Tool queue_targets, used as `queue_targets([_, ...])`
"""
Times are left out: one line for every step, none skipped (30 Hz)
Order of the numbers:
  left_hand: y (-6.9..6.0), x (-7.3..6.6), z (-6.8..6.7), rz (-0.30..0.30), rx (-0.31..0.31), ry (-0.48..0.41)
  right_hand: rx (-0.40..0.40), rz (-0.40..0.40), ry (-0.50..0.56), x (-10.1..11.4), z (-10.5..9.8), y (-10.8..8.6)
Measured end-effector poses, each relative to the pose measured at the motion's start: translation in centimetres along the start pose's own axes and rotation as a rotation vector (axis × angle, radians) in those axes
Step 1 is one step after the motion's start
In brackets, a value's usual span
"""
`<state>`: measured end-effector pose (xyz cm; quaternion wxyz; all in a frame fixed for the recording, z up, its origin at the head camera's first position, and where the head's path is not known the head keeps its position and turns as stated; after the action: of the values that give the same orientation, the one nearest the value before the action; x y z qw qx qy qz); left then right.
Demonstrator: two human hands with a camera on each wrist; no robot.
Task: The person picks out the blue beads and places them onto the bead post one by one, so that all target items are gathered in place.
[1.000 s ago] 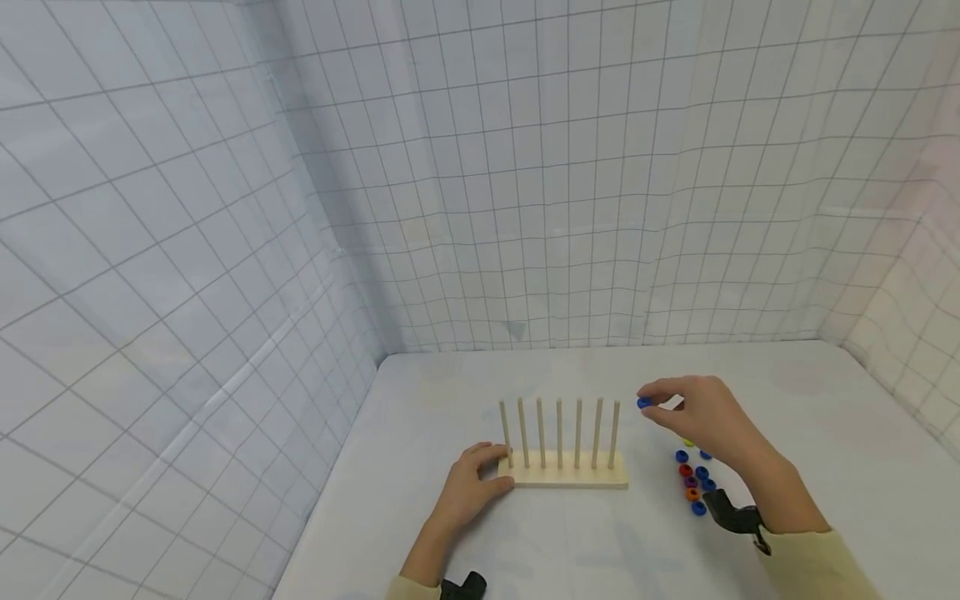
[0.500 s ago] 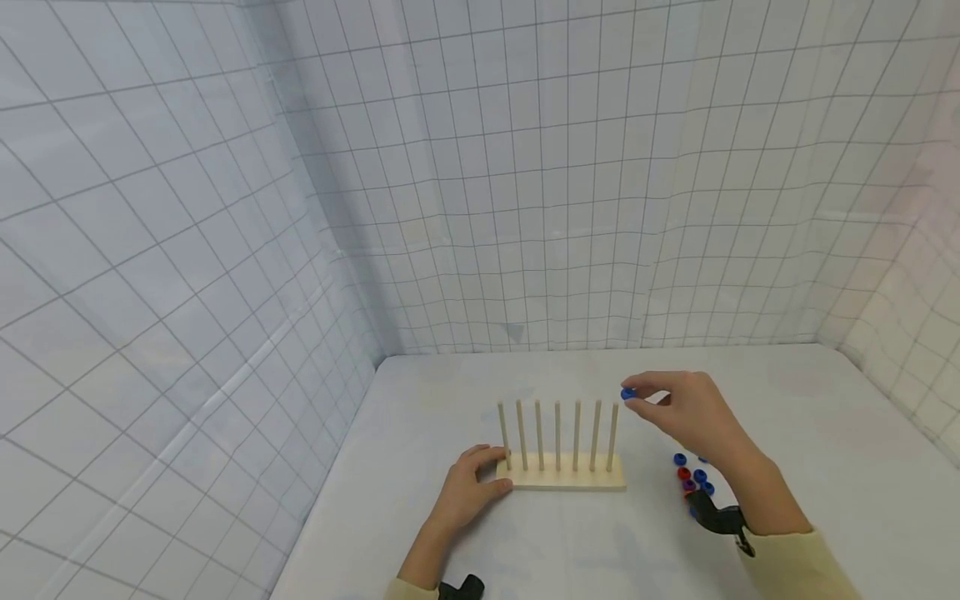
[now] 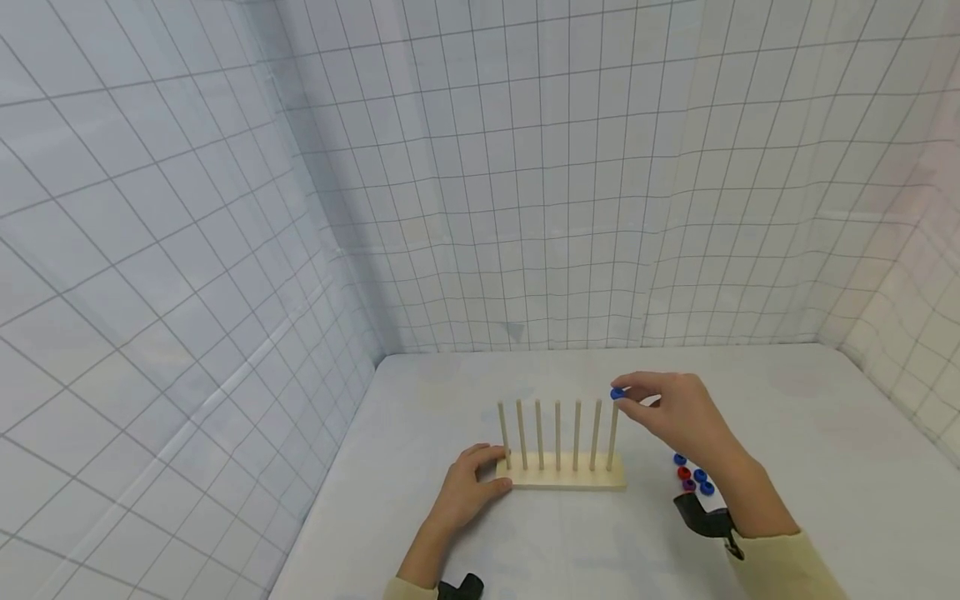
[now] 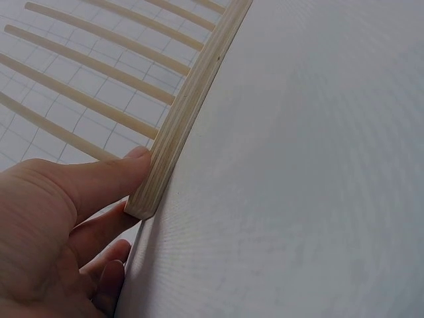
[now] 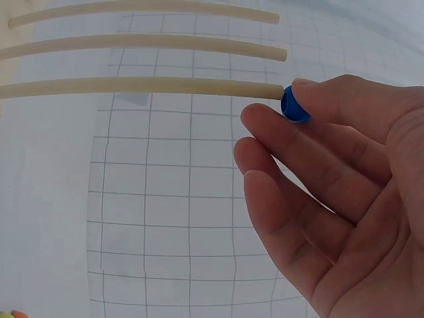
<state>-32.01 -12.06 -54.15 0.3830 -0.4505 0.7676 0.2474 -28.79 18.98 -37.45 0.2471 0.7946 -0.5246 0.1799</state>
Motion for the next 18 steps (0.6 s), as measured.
queue_targets([0.01, 0.02, 0.00, 0.002, 0.001, -0.003, 0.000, -0.004, 0.001, 0.06, 0.01, -0.02])
queue_targets([0.02, 0.03, 0.00, 0.003, 0.002, -0.004, 0.002, -0.007, 0.002, 0.10, 0.05, -0.02])
queue_targets([0.02, 0.04, 0.00, 0.005, 0.002, -0.003, 0.004, -0.009, 0.005, 0.13, 0.07, -0.03])
queue_targets([0.03, 0.05, 0.01, 0.005, 0.002, -0.003, 0.006, -0.014, 0.007, 0.15, 0.09, -0.03])
queue_targets([0.05, 0.06, 0.02, 0.004, 0.002, -0.005, 0.009, -0.014, 0.010, 0.13, 0.14, -0.03])
queue_targets([0.06, 0.06, 0.03, 0.003, 0.003, -0.005, 0.012, -0.015, 0.015, 0.16, 0.13, -0.06])
queue_targets([0.05, 0.03, 0.05, 0.004, 0.003, -0.004, 0.015, -0.016, 0.019, 0.17, 0.15, -0.08])
queue_targets([0.06, -0.01, 0.05, 0.002, 0.002, -0.005, 0.019, -0.015, 0.025, 0.15, 0.18, -0.08])
queue_targets([0.05, -0.06, 0.07, 0.003, 0.002, -0.005, 0.023, -0.014, 0.031, 0.14, 0.19, -0.11])
queue_targets([0.05, -0.10, 0.07, 0.002, 0.001, -0.004, 0.028, -0.013, 0.035, 0.11, 0.23, -0.14])
queue_targets([0.04, -0.15, 0.08, 0.001, 0.000, -0.004, 0.032, -0.011, 0.039, 0.10, 0.25, -0.16])
queue_targets([0.02, -0.20, 0.09, 0.001, -0.002, -0.003, 0.034, -0.009, 0.042, 0.10, 0.26, -0.19])
queue_targets([0.01, -0.23, 0.09, 0.001, -0.003, -0.003, 0.036, -0.008, 0.041, 0.08, 0.29, -0.20])
queue_targets([0.00, -0.27, 0.07, 0.002, -0.003, -0.006, 0.036, -0.008, 0.041, 0.09, 0.29, -0.23])
queue_targets([-0.01, -0.25, 0.08, 0.000, -0.004, -0.005, 0.037, -0.007, 0.038, 0.11, 0.30, -0.24])
queue_targets([-0.01, -0.20, 0.08, -0.001, -0.005, -0.007, 0.037, -0.008, 0.037, 0.14, 0.31, -0.25])
queue_targets([0.00, -0.17, 0.07, -0.001, -0.006, -0.009, 0.036, -0.009, 0.036, 0.17, 0.32, -0.26])
queue_targets([-0.01, -0.13, 0.07, -0.001, -0.006, -0.008, 0.035, -0.010, 0.033, 0.20, 0.34, -0.27])
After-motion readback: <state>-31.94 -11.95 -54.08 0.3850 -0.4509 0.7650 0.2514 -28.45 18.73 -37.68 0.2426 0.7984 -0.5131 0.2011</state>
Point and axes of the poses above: each hand's wrist, its own y-axis towards the middle knuckle, its own z-axis out of the palm, x = y × z, the point moved 7 cm from there along y, towards the middle knuckle, and after that the axes turned 14 degrees about x, right-handed, at the moved point
